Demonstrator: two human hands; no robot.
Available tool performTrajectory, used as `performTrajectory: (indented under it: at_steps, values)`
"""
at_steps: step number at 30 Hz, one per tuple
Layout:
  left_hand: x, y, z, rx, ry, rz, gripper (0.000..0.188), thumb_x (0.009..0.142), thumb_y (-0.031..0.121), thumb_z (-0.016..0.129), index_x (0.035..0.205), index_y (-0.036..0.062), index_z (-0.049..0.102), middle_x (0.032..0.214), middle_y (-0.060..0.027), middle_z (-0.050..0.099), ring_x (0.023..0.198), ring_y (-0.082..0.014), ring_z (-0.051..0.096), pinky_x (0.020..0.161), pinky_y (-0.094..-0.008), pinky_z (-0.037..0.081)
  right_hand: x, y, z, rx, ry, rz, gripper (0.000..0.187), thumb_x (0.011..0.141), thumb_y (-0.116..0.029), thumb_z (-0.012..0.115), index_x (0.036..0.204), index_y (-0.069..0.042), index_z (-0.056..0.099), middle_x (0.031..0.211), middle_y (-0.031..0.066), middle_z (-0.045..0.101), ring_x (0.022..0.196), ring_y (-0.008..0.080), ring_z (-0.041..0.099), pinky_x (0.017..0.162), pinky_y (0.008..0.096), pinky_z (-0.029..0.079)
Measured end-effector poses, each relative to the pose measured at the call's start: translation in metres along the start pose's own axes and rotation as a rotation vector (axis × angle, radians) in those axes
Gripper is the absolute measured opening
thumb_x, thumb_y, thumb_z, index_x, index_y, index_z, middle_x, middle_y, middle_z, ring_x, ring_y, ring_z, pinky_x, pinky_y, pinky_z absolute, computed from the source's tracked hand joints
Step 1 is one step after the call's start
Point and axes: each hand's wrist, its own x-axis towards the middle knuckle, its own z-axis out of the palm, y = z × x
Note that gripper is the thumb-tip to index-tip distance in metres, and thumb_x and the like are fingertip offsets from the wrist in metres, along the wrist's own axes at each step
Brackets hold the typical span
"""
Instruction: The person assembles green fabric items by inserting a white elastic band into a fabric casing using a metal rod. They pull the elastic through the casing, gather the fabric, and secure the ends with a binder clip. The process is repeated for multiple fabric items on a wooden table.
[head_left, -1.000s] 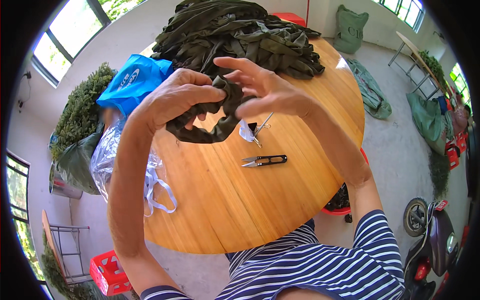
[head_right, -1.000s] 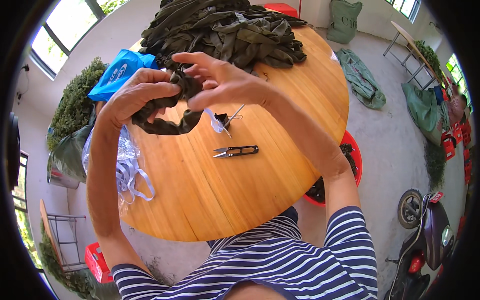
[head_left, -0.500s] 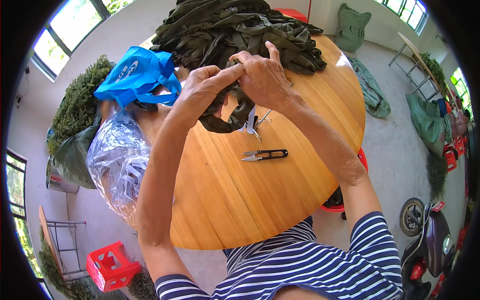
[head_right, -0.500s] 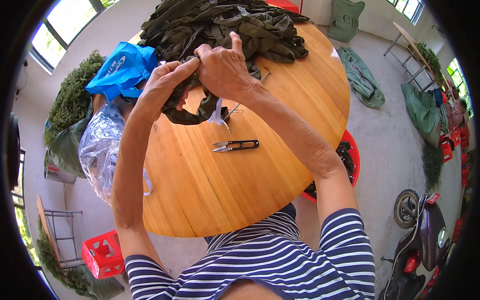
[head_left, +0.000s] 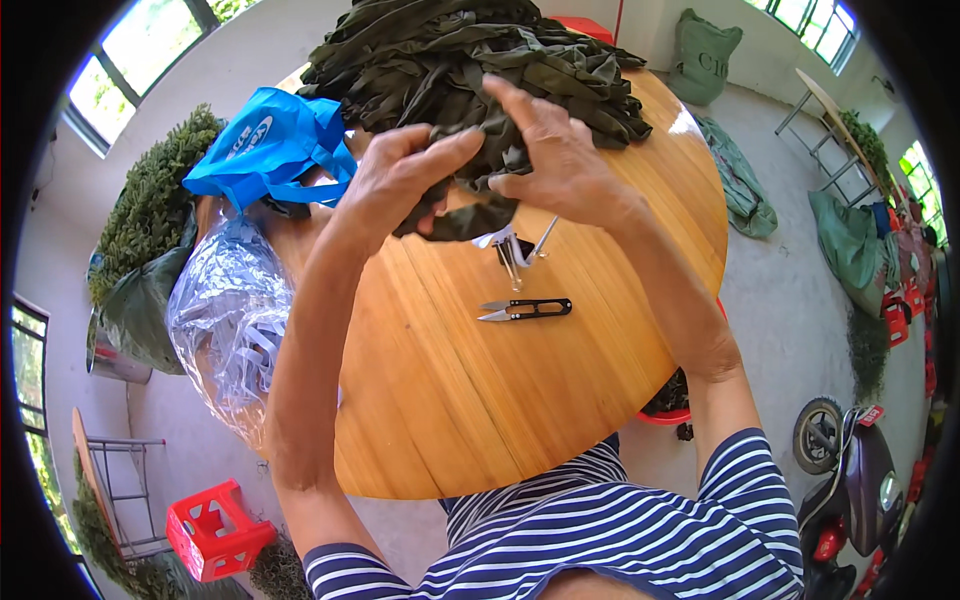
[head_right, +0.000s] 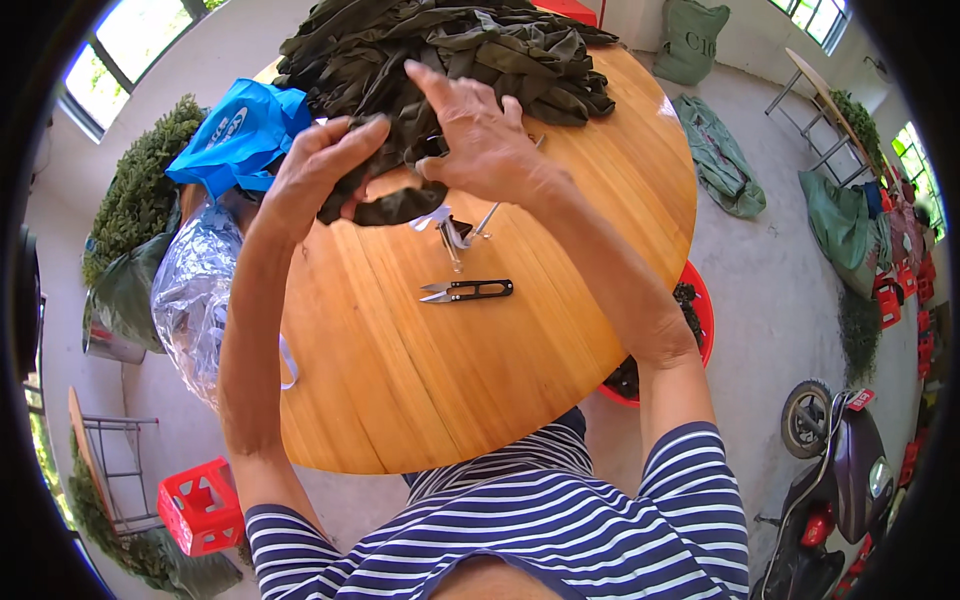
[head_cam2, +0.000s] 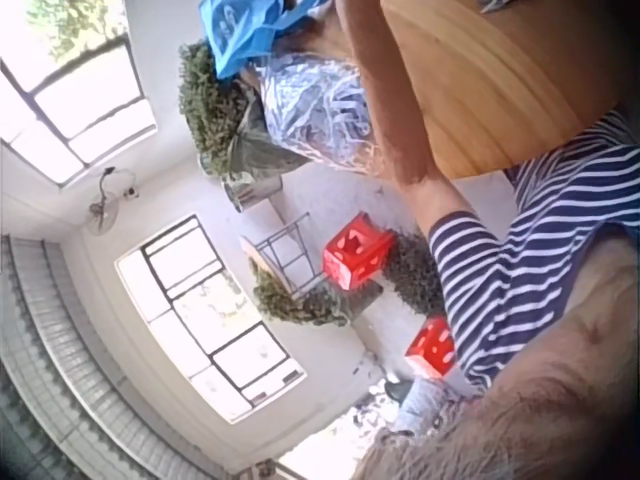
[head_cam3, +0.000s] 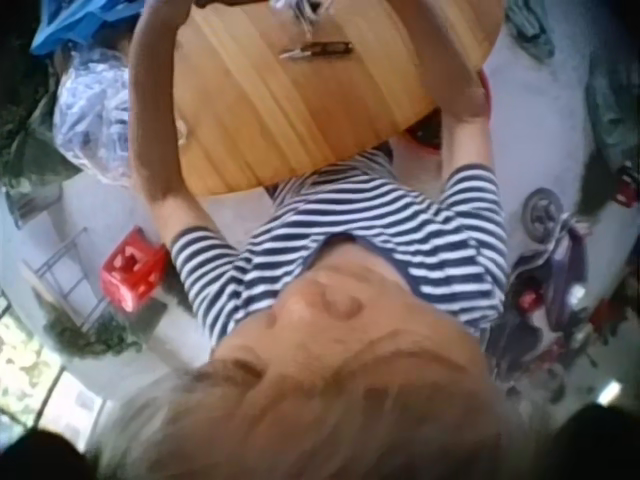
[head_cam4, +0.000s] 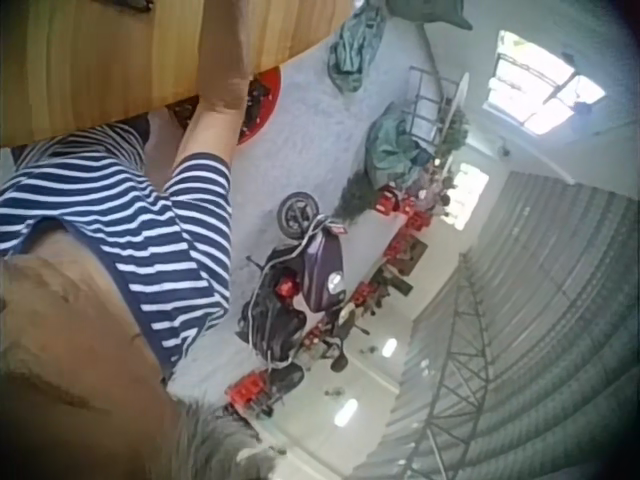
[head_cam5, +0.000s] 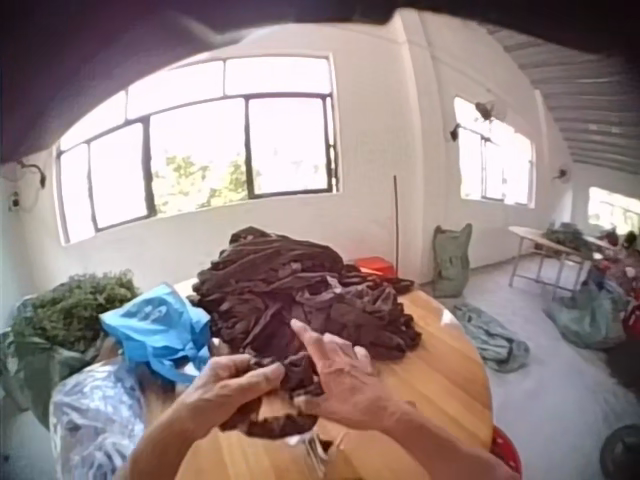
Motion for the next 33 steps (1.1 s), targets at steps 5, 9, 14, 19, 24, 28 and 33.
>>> performTrajectory:
  at_steps: [5,9,14,19,24,28,33]
  values:
    - [0.014,0.027,0.019,0.069,0.002,0.124,0.034,0.081,0.038,0.059,0.071,0.0063,0.053,0.052,0.0009,0.048,0.038,-0.0049,0.043,0.034,-0.018,0.033,0.02,0.007,-0.01,-0.015,0.139,-0.182,0.051,0.073,-0.01,0.054,0.122,-0.009,0.04,0.096,0.0154,0.06,0.104,0.0277,0.051,0.098,0.05,0.022]
    - [0.018,0.014,0.022,0.069,-0.003,0.133,0.029,0.08,0.033,0.062,0.074,0.0056,0.054,0.053,-0.0001,0.05,0.038,-0.005,0.046,0.035,-0.0177,0.036,0.038,0.013,-0.007,-0.04,0.19,-0.044,0.031,0.074,-0.01,0.047,0.104,-0.008,0.057,0.079,0.0165,0.063,0.083,0.0287,0.06,0.094,0.0472,0.028]
    - [-0.009,-0.021,0.034,-0.115,-0.155,-0.012,0.031,0.078,0.03,0.062,0.072,0.001,0.056,0.055,-0.0035,0.053,0.043,-0.008,0.05,0.039,-0.0203,0.039,0.048,0.067,-0.033,0.21,0.246,0.347,0.03,0.07,-0.014,0.045,0.094,-0.008,0.062,0.071,0.012,0.064,0.078,0.0277,0.062,0.071,0.0353,0.045]
    - [-0.016,-0.043,0.028,-0.167,-0.02,-0.011,0.024,0.078,0.022,0.062,0.073,0.0001,0.055,0.055,-0.0027,0.052,0.044,-0.0084,0.051,0.039,-0.0207,0.039,0.029,0.085,-0.001,0.253,-0.002,0.418,0.03,0.07,-0.02,0.045,0.092,-0.008,0.062,0.067,0.0104,0.064,0.078,0.0253,0.062,0.076,0.0342,0.043]
    - [0.019,-0.015,0.024,-0.106,-0.046,0.063,0.021,0.079,0.024,0.061,0.073,0.0049,0.054,0.057,-0.0024,0.053,0.042,-0.008,0.05,0.04,-0.0196,0.039,0.014,0.043,-0.009,-0.118,0.226,-0.106,0.052,0.07,-0.019,0.057,0.12,-0.014,0.043,0.072,0.0086,0.064,0.082,0.0265,0.06,0.093,0.042,0.031]
    - [0.022,0.0,0.023,0.019,-0.102,0.077,0.022,0.079,0.027,0.063,0.076,0.0055,0.056,0.058,-0.0018,0.055,0.044,-0.0073,0.052,0.039,-0.0189,0.04,0.024,0.008,-0.016,-0.093,0.186,-0.303,0.061,0.07,-0.011,0.059,0.126,-0.011,0.035,0.074,0.0112,0.063,0.082,0.0279,0.06,0.095,0.0441,0.027]
    - [0.021,-0.006,0.027,-0.048,-0.096,0.082,0.024,0.08,0.028,0.062,0.077,0.005,0.057,0.059,-0.0022,0.056,0.047,-0.0071,0.054,0.04,-0.0187,0.041,0.047,0.032,-0.012,-0.179,0.154,-0.164,0.043,0.073,-0.011,0.055,0.114,-0.01,0.046,0.067,0.013,0.062,0.079,0.03,0.06,0.088,0.0417,0.032]
